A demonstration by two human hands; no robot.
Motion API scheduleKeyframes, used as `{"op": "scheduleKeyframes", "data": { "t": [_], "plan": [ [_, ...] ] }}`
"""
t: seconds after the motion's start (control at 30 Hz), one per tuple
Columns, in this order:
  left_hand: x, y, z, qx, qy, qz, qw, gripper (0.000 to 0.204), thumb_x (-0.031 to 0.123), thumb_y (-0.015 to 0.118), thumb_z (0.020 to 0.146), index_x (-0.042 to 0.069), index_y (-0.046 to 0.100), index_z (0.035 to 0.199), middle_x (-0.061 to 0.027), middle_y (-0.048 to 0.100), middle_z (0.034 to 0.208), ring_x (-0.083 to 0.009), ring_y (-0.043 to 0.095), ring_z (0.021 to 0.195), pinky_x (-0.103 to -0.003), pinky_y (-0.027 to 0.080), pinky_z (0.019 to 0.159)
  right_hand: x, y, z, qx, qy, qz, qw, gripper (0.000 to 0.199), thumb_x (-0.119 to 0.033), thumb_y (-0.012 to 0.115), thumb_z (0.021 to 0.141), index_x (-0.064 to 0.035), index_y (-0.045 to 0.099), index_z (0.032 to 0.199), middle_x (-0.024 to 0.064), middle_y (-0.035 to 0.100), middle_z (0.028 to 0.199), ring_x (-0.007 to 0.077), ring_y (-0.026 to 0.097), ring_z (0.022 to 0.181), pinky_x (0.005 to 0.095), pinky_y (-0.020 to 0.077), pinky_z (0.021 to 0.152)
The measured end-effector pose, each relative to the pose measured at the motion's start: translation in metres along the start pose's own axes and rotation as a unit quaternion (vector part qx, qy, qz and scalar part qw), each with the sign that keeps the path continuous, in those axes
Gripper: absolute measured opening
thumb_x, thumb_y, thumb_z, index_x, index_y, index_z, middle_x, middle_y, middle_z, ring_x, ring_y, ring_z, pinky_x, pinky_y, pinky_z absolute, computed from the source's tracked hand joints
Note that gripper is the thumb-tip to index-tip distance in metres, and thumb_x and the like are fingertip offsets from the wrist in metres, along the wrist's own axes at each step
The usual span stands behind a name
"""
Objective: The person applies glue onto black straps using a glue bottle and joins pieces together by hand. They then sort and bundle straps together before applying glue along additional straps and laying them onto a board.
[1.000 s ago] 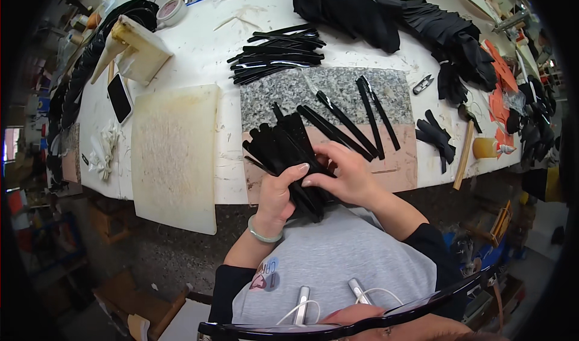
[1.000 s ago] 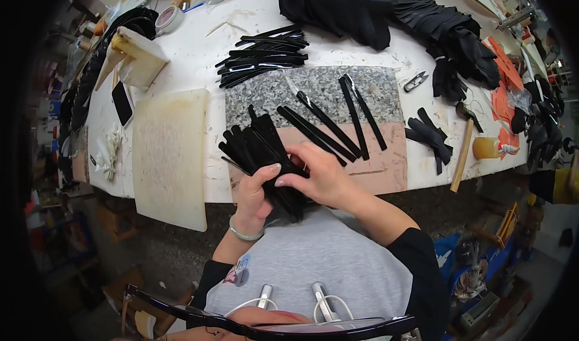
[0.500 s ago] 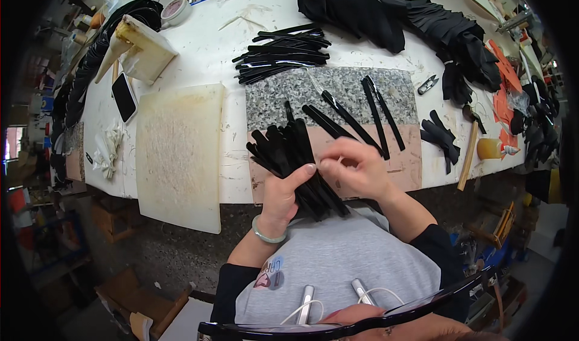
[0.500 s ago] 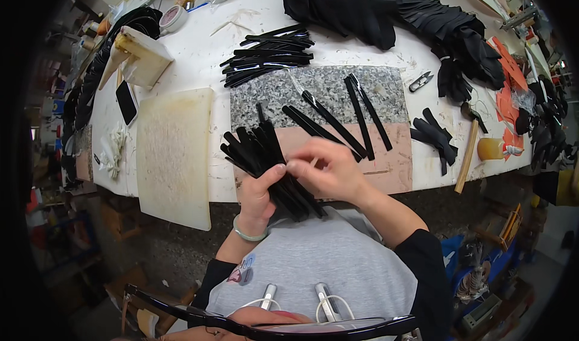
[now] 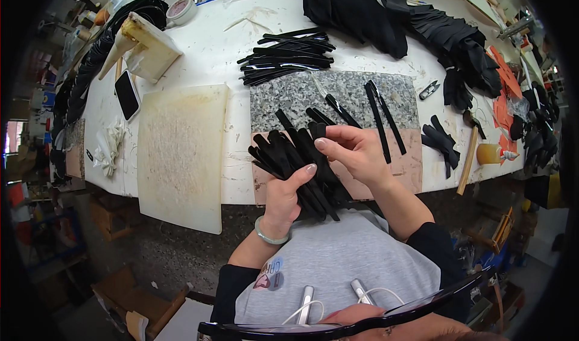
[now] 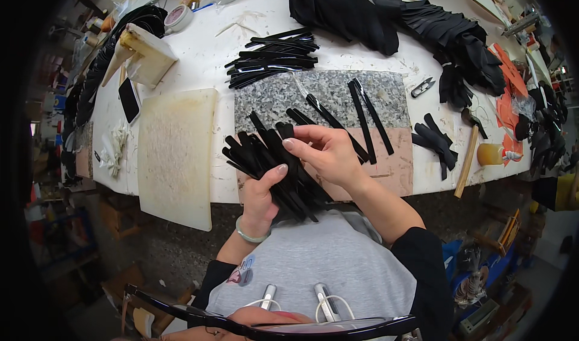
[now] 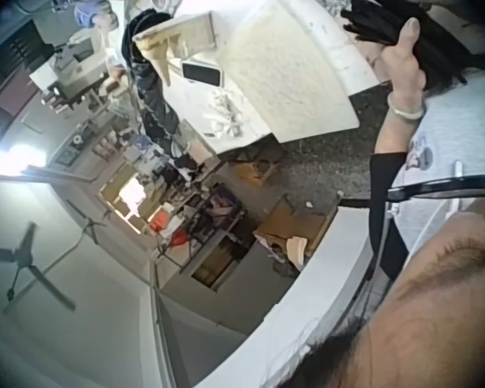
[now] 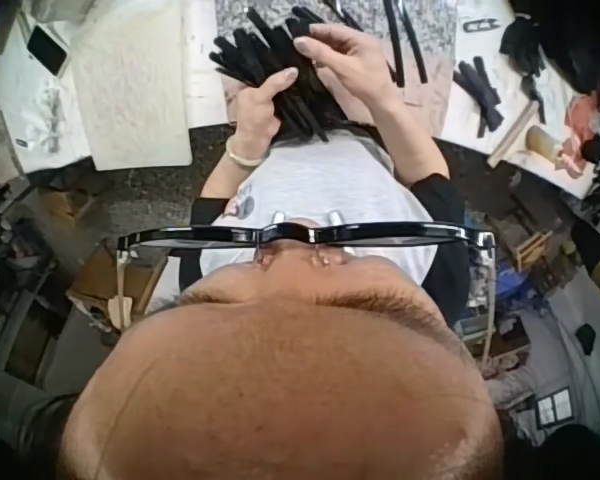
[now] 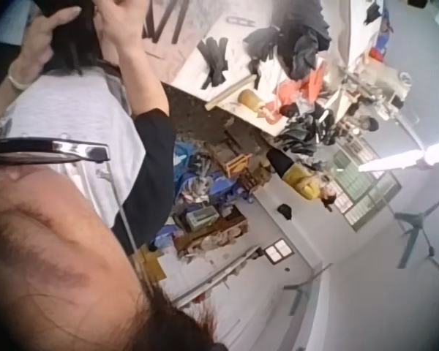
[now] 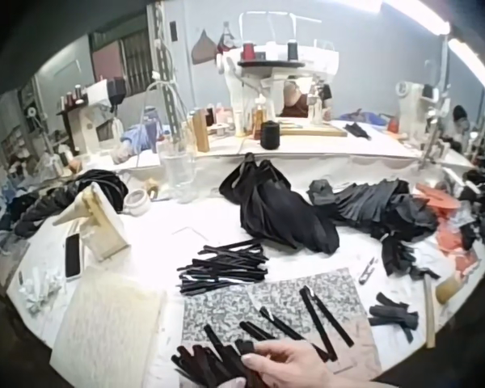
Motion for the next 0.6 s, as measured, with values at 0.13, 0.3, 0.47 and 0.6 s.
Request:
{"op": "scheduleKeyframes", "data": {
  "t": [0.13,0.3,0.47,0.6],
  "plan": [
    [0.001,-0.001,0.004,0.022,0.024,0.005,0.999,0.034,-0.003,0.061,0.084,-0.001,0.058,0.118,-0.0079,0.064,0.11,-0.0162,0.062,0.098,-0.03,0.051,0.087,-0.012,0.001,0.004,-0.029,-0.08,-0.095,0.992,0.015,-0.009,0.074,0.081,0.0002,0.069,0.091,0.0024,0.062,0.088,0.0017,0.053,0.071,0.0168,0.0408,0.056],
    [-0.007,-0.006,0.007,0.013,-0.001,-0.027,1.0,0.031,0.0,0.06,0.086,0.0,0.059,0.117,-0.0067,0.064,0.11,-0.0158,0.061,0.1,-0.029,0.05,0.088,-0.011,0.005,0.002,-0.038,-0.058,-0.019,0.997,0.014,-0.007,0.076,0.078,0.0006,0.07,0.088,0.0023,0.061,0.088,0.0022,0.053,0.07,0.0172,0.0394,0.055],
    [-0.012,0.003,0.009,-0.001,-0.011,-0.076,0.997,0.031,0.002,0.059,0.087,0.001,0.058,0.118,-0.0067,0.063,0.111,-0.0158,0.06,0.1,-0.03,0.049,0.089,-0.019,0.003,-0.008,0.041,-0.096,-0.091,0.99,0.011,-0.002,0.072,0.079,0.0028,0.066,0.086,0.0004,0.059,0.083,0.0039,0.048,0.066,0.0183,0.0351,0.054],
    [-0.015,-0.005,0.009,0.021,-0.019,-0.059,0.998,0.031,0.005,0.059,0.089,0.001,0.057,0.119,-0.007,0.062,0.111,-0.0156,0.06,0.1,-0.03,0.049,0.088,-0.039,0.016,-0.008,-0.013,-0.184,-0.224,0.957,0.014,-0.003,0.073,0.079,0.0017,0.069,0.092,0.0029,0.063,0.084,0.0065,0.052,0.066,0.0198,0.0379,0.056]
  ]
}}
Point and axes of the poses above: each hand's wrist, its own z-axis towards the middle knuckle, its own y-axis out of the palm, x = y × z, the point moved 7 cm from there along z, towards the middle knuckle
